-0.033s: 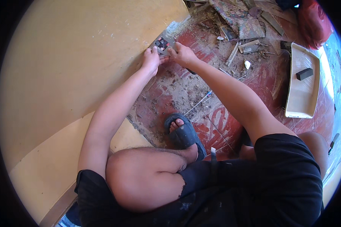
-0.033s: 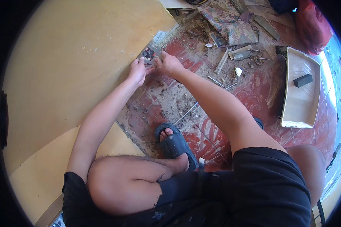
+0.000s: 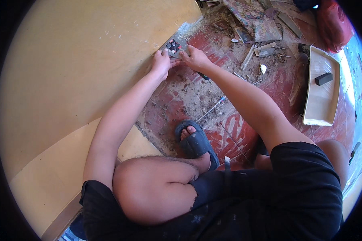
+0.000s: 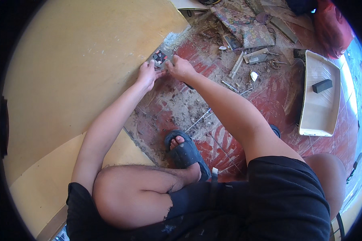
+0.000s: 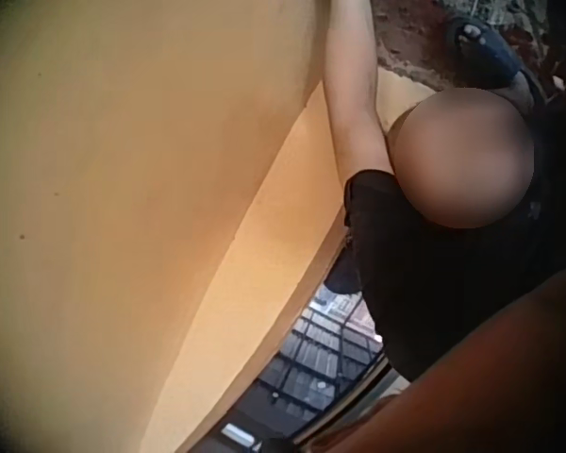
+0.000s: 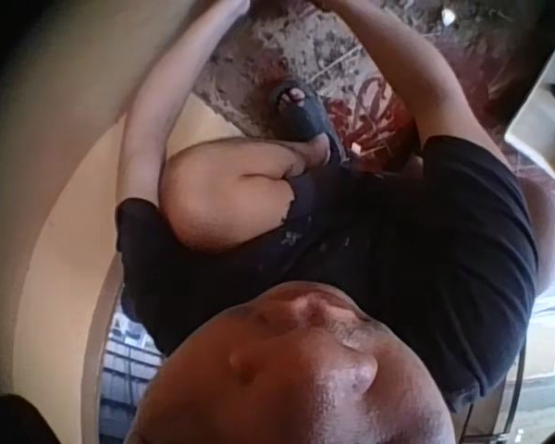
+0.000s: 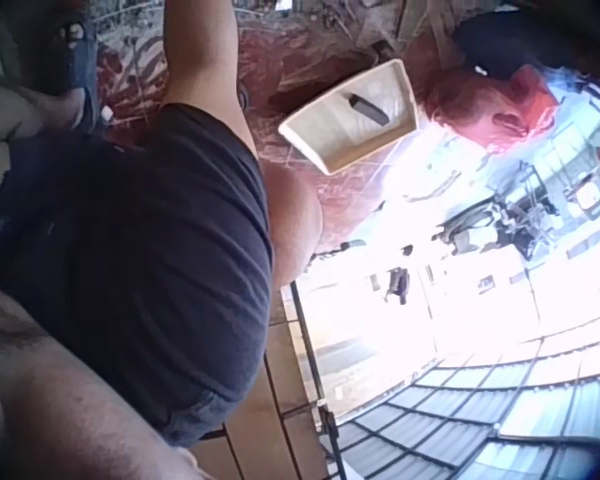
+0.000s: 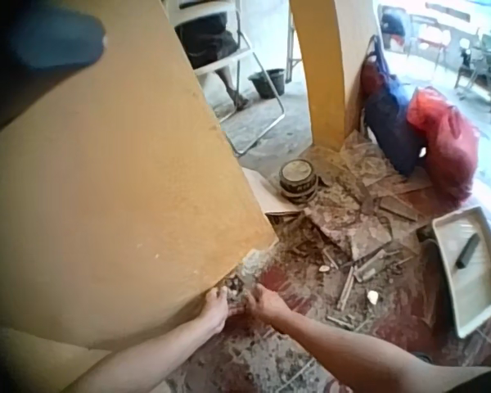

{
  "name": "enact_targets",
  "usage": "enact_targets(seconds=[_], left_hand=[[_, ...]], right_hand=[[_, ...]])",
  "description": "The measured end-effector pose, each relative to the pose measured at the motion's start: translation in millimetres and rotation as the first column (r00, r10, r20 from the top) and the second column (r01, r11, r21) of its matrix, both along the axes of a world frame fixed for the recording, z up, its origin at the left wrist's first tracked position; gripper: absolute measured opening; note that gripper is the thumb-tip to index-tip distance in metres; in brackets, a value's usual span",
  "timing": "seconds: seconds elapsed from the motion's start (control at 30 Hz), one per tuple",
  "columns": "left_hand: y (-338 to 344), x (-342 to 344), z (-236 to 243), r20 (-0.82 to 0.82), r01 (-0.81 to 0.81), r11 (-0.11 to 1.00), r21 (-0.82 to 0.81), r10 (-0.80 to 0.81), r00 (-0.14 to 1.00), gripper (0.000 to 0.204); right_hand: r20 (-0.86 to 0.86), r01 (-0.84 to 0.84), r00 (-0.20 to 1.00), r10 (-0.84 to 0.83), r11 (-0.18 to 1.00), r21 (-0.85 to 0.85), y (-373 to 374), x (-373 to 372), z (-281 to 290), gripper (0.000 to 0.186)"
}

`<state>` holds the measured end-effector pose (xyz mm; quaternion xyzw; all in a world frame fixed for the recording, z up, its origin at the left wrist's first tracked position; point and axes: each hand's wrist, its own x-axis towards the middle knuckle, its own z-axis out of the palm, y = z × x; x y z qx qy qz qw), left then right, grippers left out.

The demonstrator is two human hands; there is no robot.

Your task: Scraping a wall and applying putty or plaster for renovation.

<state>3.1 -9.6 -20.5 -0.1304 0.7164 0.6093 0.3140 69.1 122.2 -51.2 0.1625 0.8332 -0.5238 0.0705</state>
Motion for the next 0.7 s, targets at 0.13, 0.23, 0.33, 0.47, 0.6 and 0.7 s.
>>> enact_targets(seconds=[0.13, 0.23, 0.33, 0.47, 0.6, 0.7], left_hand=[[7.9, 3.8, 12.0, -0.010, 0.063, 0.998, -0.022, -0.063, 0.998, 0.022], [12.4, 6.3, 9.1, 0.053, 0.020, 0.998, -0.060, -0.017, 0.998, 0.024], [2.3, -4.4, -6.3, 0.026, 0.037, 0.999, -0.022, -0.036, 0.999, 0.025], [3.5, -12.2, -5.9, 0.069, 0.066, 0.997, -0.035, -0.063, 0.996, 0.026], [14.0, -10.2, 0.7, 0.083, 0.033, 0.996, -0.078, -0.026, 0.996, 0.027], [14.2, -9.8, 8.4, 0.086, 0.065, 0.997, -0.051, -0.060, 0.994, 0.028]], right_hand=[[0.036, 0.207, 0.978, -0.205, 0.975, -0.075, -1.7, -7.7, -8.6, 0.042], [0.079, 0.193, 0.980, -0.183, 0.970, -0.149, 7.8, -24.6, -1.1, 0.041], [0.080, 0.235, 0.971, -0.225, 0.959, -0.156, -3.3, -40.6, 2.5, 0.037], [0.105, 0.327, 0.941, -0.320, 0.943, -0.059, -10.1, -42.9, -0.1, 0.034], [0.067, 0.311, 0.949, -0.308, 0.950, -0.027, -5.6, -43.8, -7.3, 0.033], [0.027, 0.333, 0.943, -0.332, 0.943, -0.011, -4.9, -43.9, -2.6, 0.032]])
